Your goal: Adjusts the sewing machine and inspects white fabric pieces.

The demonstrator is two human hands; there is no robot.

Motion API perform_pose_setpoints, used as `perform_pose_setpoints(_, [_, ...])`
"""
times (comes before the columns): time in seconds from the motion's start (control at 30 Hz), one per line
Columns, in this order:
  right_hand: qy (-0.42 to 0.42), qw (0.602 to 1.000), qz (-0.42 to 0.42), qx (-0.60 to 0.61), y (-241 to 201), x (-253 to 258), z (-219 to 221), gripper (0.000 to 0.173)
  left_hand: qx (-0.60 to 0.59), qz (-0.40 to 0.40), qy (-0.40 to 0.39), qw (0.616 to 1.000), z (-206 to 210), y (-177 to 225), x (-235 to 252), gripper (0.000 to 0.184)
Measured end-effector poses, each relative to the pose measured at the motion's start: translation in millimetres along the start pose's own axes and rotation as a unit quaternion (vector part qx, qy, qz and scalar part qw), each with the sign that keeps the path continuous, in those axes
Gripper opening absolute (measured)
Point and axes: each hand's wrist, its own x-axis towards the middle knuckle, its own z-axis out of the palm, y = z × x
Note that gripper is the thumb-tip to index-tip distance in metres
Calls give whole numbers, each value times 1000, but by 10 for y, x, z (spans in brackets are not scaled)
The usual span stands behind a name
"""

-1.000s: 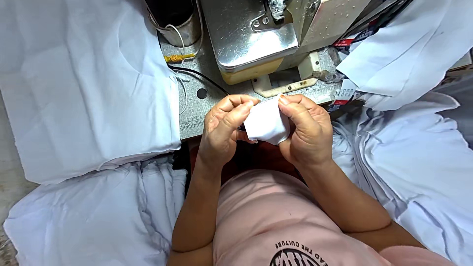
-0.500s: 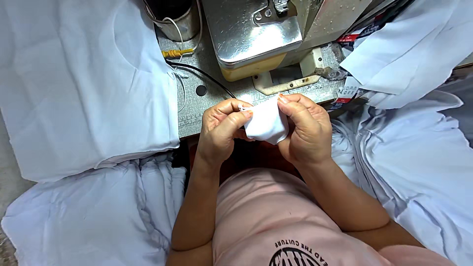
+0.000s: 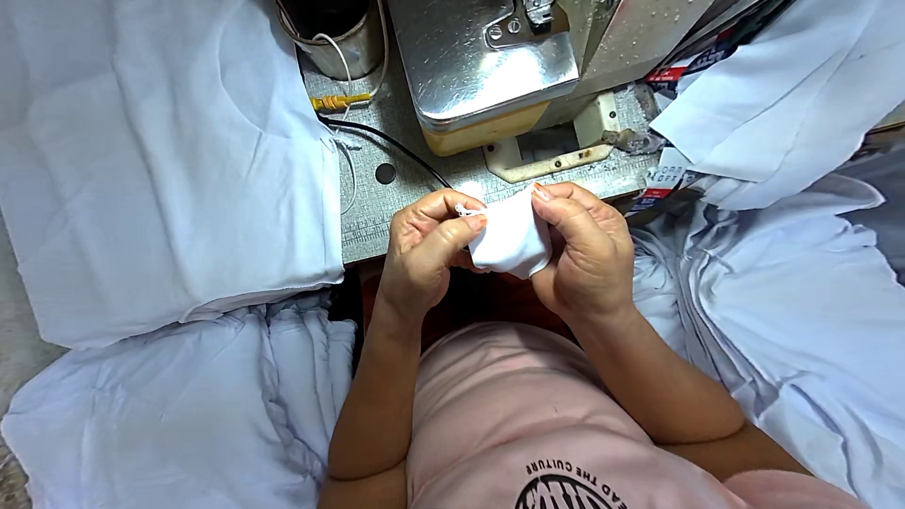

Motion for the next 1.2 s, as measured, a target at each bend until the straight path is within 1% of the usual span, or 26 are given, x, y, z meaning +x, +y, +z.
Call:
perform_pose_setpoints(0.1, [-3, 1000, 3, 0, -4, -4, -1, 26, 2, -2, 6, 1000, 10, -10, 8, 21])
perform_pose_setpoints(0.27, [-3, 1000, 2, 1, -3, 1, -1, 26, -8, -4, -5, 1000, -12, -11, 6, 24])
perform_pose_setpoints(0.43, [-3, 1000, 2, -1, 3, 2, 6, 26, 8, -3, 3, 1000, 2, -19, 14, 18])
perform_pose_setpoints(0.8, [-3, 1000, 2, 7, 2, -14, 19, 26, -6, -3, -3, 1000, -13, -12, 7, 21])
perform_pose_setpoints(0.93, [-3, 1000, 1, 3, -1, -16, 26, 27, -16, -6, -7, 1000, -18, -2, 3, 26])
perform_pose_setpoints(1.07, [-1, 1000, 2, 4, 6, -15, 34, 27, 0, 5, -8, 1000, -20, -20, 6, 19])
perform_pose_setpoints(1.2, [-4, 1000, 6, 3, 22, -10, 31, 27, 1, -4, -5, 1000, -28, -21, 13, 22])
